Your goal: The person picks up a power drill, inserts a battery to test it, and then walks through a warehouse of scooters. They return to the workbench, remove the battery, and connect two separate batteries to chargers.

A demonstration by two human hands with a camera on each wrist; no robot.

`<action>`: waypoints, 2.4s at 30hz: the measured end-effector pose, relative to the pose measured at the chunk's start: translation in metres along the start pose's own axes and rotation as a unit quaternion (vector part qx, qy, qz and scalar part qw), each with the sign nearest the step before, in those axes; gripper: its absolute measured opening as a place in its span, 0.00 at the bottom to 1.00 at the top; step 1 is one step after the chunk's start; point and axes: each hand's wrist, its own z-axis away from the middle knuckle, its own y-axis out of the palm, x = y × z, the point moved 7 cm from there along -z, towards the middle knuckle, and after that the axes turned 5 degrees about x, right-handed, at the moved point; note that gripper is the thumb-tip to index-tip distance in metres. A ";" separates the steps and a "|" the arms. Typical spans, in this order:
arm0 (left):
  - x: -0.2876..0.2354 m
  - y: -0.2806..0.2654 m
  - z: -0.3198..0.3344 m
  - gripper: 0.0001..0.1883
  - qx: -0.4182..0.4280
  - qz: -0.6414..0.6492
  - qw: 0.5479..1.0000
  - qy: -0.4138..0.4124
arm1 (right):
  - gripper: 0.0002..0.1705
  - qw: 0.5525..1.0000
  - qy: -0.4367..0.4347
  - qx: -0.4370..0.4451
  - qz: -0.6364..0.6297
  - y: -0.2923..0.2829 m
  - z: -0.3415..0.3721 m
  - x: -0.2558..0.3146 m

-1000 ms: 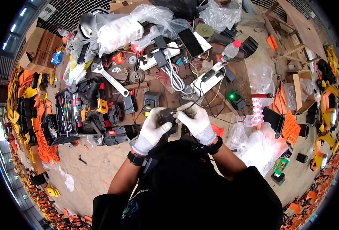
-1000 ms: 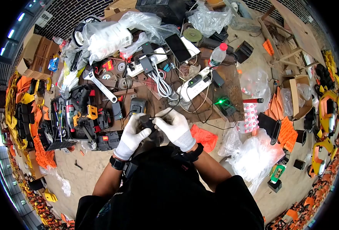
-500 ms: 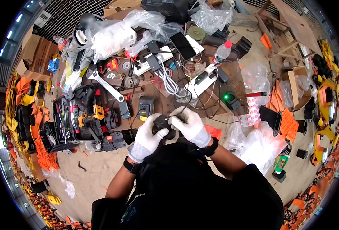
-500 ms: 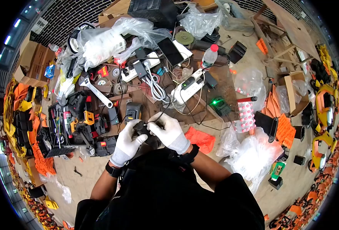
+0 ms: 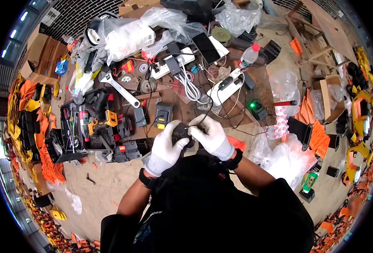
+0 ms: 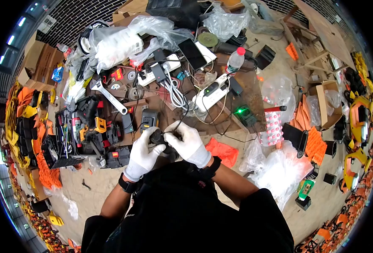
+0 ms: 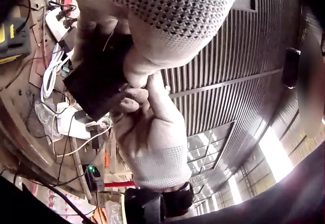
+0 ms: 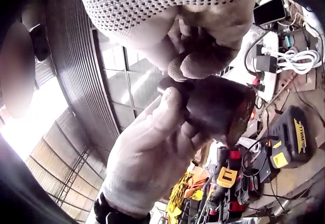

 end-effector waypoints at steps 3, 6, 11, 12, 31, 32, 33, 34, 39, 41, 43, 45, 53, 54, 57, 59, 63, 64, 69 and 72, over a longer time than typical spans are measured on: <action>-0.011 -0.008 -0.003 0.27 -0.009 -0.036 0.999 0.014 | 0.09 0.999 0.007 0.001 -0.037 0.003 0.001 -0.004; -0.012 -0.009 -0.006 0.26 0.003 -0.036 0.999 0.012 | 0.10 0.997 0.001 0.003 -0.073 0.002 0.001 -0.006; -0.012 -0.013 -0.007 0.26 -0.050 -0.045 0.995 0.074 | 0.12 0.997 0.001 0.009 -0.083 0.004 -0.002 -0.007; -0.011 -0.012 -0.007 0.26 -0.050 -0.045 0.995 0.074 | 0.12 0.997 0.001 0.009 -0.083 0.004 -0.002 -0.009; -0.009 -0.007 -0.006 0.24 -0.016 -0.065 0.997 0.045 | 0.10 0.999 0.025 0.020 -0.028 0.003 -0.001 -0.008; -0.009 -0.007 -0.007 0.24 -0.014 -0.075 0.996 0.043 | 0.10 0.999 0.024 0.016 -0.032 0.003 -0.001 -0.009; -0.009 -0.006 -0.008 0.23 -0.011 -0.085 0.995 0.041 | 0.09 0.999 0.022 0.012 -0.036 0.003 -0.001 -0.010; -0.009 -0.006 -0.009 0.23 -0.011 -0.085 0.995 0.042 | 0.09 0.999 0.021 0.012 -0.036 0.002 -0.001 -0.011; -0.012 -0.002 -0.011 0.24 -0.008 -0.119 0.991 0.053 | 0.09 0.998 0.018 0.016 -0.062 0.001 0.000 -0.016; -0.007 0.001 -0.011 0.25 -0.011 -0.120 0.991 0.056 | 0.10 0.998 0.028 0.019 -0.052 0.001 0.000 -0.021; -0.001 0.004 -0.012 0.27 -0.003 -0.102 0.993 0.054 | 0.12 0.998 0.040 0.020 -0.043 0.000 -0.002 -0.027; 0.005 0.002 -0.017 0.28 -0.017 -0.104 0.993 0.056 | 0.17 0.998 0.050 0.027 0.002 -0.005 -0.006 -0.032; 0.063 -0.031 -0.037 0.20 -0.134 -0.136 0.982 0.007 | 0.23 0.990 0.105 -0.051 0.080 -0.096 0.035 -0.097; 0.066 -0.031 -0.042 0.21 -0.143 -0.138 0.980 -0.014 | 0.22 0.983 0.139 -0.062 0.104 -0.108 0.045 -0.110; 0.069 -0.019 -0.065 0.21 -0.131 -0.177 0.975 0.004 | 0.20 0.970 0.184 -0.088 0.136 -0.132 0.073 -0.153; 0.069 -0.005 -0.083 0.21 -0.095 -0.205 0.974 -0.012 | 0.18 0.965 0.188 -0.109 0.148 -0.140 0.088 -0.167; 0.079 0.026 -0.113 0.21 -0.052 -0.260 0.964 0.001 | 0.18 0.955 0.190 -0.168 0.152 -0.143 0.114 -0.171; 0.082 0.032 -0.118 0.21 -0.047 -0.260 0.965 0.007 | 0.18 0.953 0.198 -0.168 0.158 -0.144 0.120 -0.179; 0.103 0.059 -0.136 0.23 -0.020 -0.278 0.960 -0.016 | 0.19 0.937 0.225 -0.186 0.191 -0.150 0.148 -0.204; 0.110 0.069 -0.137 0.25 -0.002 -0.291 0.956 -0.022 | 0.20 0.927 0.249 -0.199 0.195 -0.149 0.160 -0.213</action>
